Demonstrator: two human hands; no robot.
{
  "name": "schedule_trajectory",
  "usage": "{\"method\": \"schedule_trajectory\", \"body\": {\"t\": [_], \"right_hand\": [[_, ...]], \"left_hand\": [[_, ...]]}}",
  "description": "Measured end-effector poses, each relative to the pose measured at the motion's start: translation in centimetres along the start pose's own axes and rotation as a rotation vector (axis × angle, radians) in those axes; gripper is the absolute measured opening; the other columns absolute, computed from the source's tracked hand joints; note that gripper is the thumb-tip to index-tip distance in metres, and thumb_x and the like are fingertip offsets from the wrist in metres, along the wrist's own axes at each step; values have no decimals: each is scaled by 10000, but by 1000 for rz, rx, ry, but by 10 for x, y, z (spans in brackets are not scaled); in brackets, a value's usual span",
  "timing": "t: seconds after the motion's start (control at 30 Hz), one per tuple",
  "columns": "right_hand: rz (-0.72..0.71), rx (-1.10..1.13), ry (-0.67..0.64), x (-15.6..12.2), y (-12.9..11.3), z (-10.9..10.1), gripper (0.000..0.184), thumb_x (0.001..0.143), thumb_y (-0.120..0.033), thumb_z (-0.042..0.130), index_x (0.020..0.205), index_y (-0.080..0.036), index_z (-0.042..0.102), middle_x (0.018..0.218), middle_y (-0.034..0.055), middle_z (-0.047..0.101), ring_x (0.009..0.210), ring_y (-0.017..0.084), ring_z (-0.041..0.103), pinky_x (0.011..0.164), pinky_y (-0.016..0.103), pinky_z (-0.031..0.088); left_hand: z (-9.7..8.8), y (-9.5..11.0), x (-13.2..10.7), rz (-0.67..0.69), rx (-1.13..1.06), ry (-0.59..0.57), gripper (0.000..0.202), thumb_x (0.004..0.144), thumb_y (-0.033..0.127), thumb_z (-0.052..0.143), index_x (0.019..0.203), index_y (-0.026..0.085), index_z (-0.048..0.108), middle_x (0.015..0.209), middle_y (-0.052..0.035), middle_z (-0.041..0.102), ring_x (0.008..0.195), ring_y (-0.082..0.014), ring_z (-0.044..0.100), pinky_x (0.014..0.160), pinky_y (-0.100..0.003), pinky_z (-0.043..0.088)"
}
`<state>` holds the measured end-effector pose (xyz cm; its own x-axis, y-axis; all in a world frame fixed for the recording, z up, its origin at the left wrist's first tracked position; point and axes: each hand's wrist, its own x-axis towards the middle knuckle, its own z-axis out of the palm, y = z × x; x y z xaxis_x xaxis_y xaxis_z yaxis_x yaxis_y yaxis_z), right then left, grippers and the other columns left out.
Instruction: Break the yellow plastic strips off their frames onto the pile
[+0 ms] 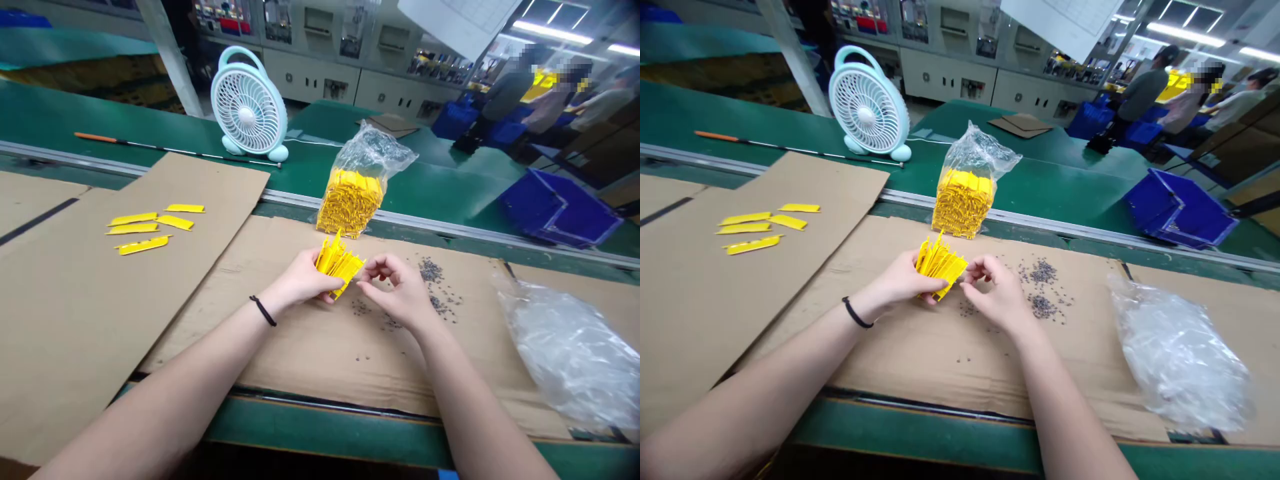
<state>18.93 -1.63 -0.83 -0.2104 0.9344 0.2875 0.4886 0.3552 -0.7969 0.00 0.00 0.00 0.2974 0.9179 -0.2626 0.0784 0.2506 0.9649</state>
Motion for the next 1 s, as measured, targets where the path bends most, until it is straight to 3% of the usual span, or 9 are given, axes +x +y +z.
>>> {"method": "schedule_trajectory", "body": {"t": [0.47,0.67,0.8,0.9,1.0], "right_hand": [[67,81,-60,1,0,3,254,682,-188,663,883,-209,509,720,-10,647,653,146,608,654,306,444],[282,503,60,4,-3,7,410,581,-241,780,856,-216,478,676,-1,669,643,165,645,657,317,521],[386,655,75,5,0,9,495,511,-243,834,876,-211,501,655,-23,668,626,148,645,659,292,536],[398,684,98,5,2,14,506,495,-247,846,881,-201,522,645,-29,665,610,140,643,641,274,534],[331,644,237,5,1,19,455,558,-275,819,900,-206,526,651,-24,671,618,153,648,646,298,535]], "left_hand": [[4,0,-2,-25,80,-8,302,610,126,702,896,125,607,830,-83,673,577,-144,623,440,-252,551],[2,1,0,-31,-61,-36,388,600,164,754,962,111,626,857,-88,675,636,-159,639,490,-264,566],[3,3,-2,-9,-117,-53,408,599,161,769,979,101,634,908,-97,674,684,-166,641,527,-277,574],[5,3,-3,-12,-122,-44,409,606,144,766,989,101,629,895,-92,676,672,-165,642,528,-286,574],[7,3,-2,-15,-100,-51,373,616,141,760,965,92,637,876,-99,680,647,-164,645,511,-277,568]]}}
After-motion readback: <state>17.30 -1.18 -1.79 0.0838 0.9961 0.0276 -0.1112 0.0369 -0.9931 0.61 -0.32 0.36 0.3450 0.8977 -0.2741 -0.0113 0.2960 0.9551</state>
